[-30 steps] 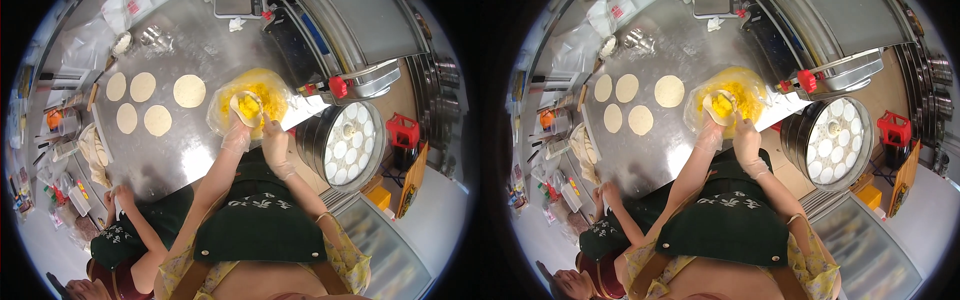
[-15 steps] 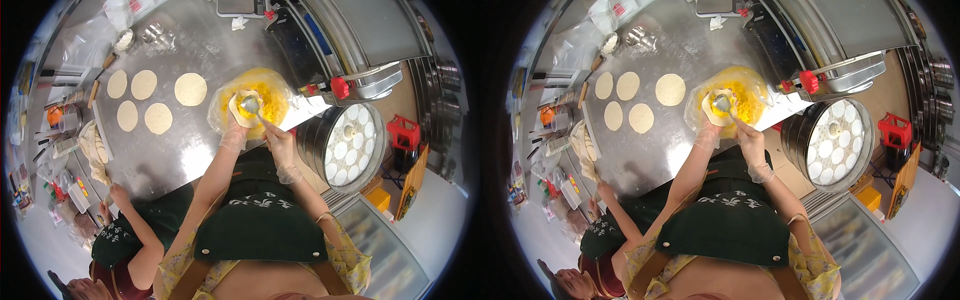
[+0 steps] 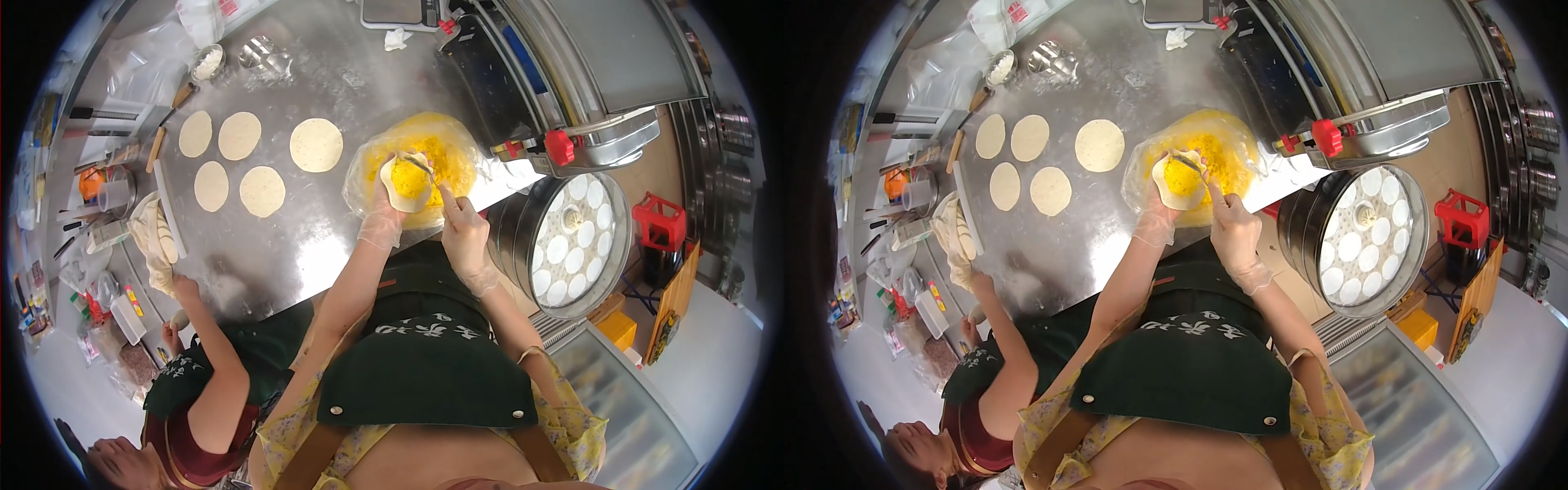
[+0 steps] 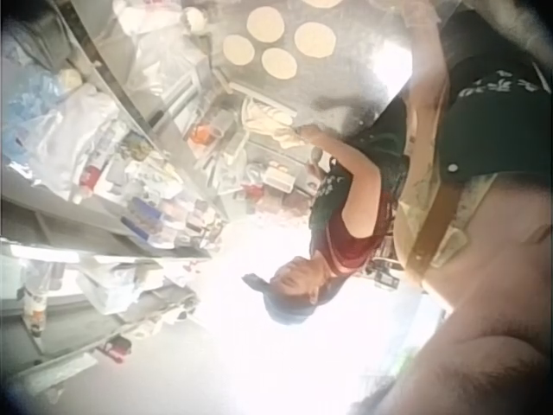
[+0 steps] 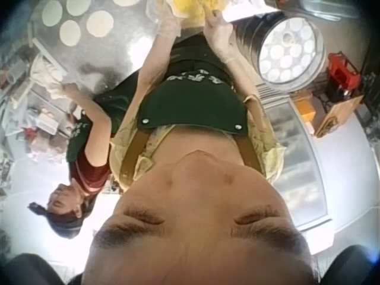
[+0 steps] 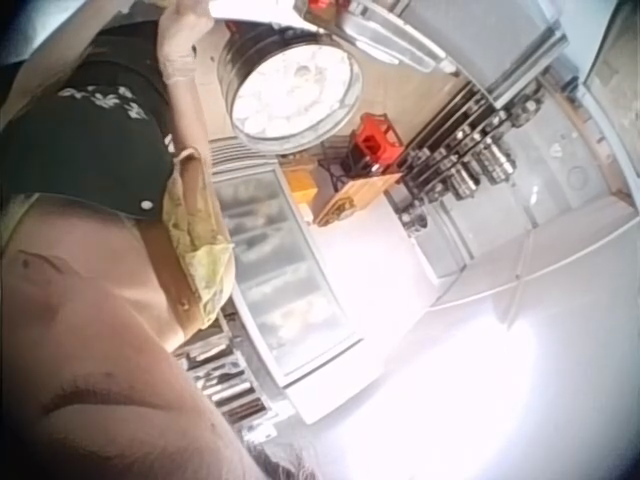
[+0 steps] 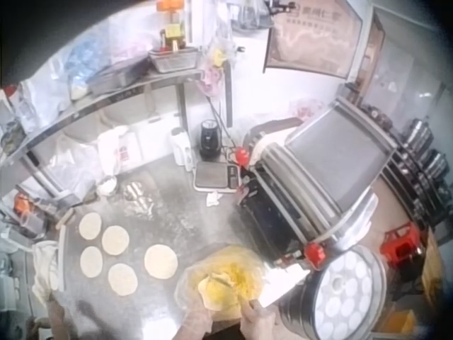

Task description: Preparing and filling baozi dough circles at a bakery station.

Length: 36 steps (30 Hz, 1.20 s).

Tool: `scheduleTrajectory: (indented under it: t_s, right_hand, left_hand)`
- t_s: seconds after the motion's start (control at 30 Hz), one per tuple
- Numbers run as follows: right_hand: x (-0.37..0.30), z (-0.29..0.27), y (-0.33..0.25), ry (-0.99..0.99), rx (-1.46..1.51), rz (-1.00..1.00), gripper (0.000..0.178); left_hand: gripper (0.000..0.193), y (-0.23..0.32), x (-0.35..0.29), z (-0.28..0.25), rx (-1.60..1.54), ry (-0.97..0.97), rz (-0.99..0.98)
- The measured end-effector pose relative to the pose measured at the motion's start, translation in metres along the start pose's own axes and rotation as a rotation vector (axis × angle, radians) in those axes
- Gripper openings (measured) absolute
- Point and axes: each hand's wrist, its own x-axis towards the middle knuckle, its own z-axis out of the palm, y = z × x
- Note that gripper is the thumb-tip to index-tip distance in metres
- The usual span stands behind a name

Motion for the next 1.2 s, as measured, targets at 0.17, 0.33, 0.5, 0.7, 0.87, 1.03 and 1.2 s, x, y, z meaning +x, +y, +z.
scheduleTrajectory:
  t_s: [0.17, 0.33, 0.5, 0.7, 0.87, 1.03, 1.2]
  right_hand:
    - [-0.007, 0.01, 0.012, -0.014, -0.345, -0.219, 0.059]
    - [-0.011, 0.017, 0.009, 0.057, -0.228, -0.148, 0.058]
    - [-0.016, 0.019, 0.0, -0.016, -0.251, -0.033, 0.057]
    - [-0.004, 0.022, 0.035, -0.028, -0.309, 0.097, 0.045]
    - [0.004, 0.06, 0.073, -0.093, -0.178, 0.144, 0.034]
    - [0.02, 0.074, 0.084, -0.405, 0.398, 0.712, 0.032]
    - [0.029, 0.044, 0.067, -0.469, 0.946, 1.118, 0.028]
  left_hand:
    - [0.043, -0.004, -0.003, 0.011, 0.025, 0.075, 0.018]
    - [0.043, -0.002, -0.001, 0.002, 0.022, -0.019, 0.027]
    - [0.036, -0.006, -0.003, -0.001, -0.054, -0.039, 0.092]
    - [0.038, 0.017, -0.007, -0.008, -0.056, 0.072, 0.197]
    - [0.037, 0.024, -0.019, 0.006, -0.052, 0.085, 0.206]
    - [0.035, 0.027, -0.025, 0.004, -0.059, 0.097, 0.233]
    - [0.034, 0.031, -0.028, -0.004, -0.041, 0.12, 0.239]
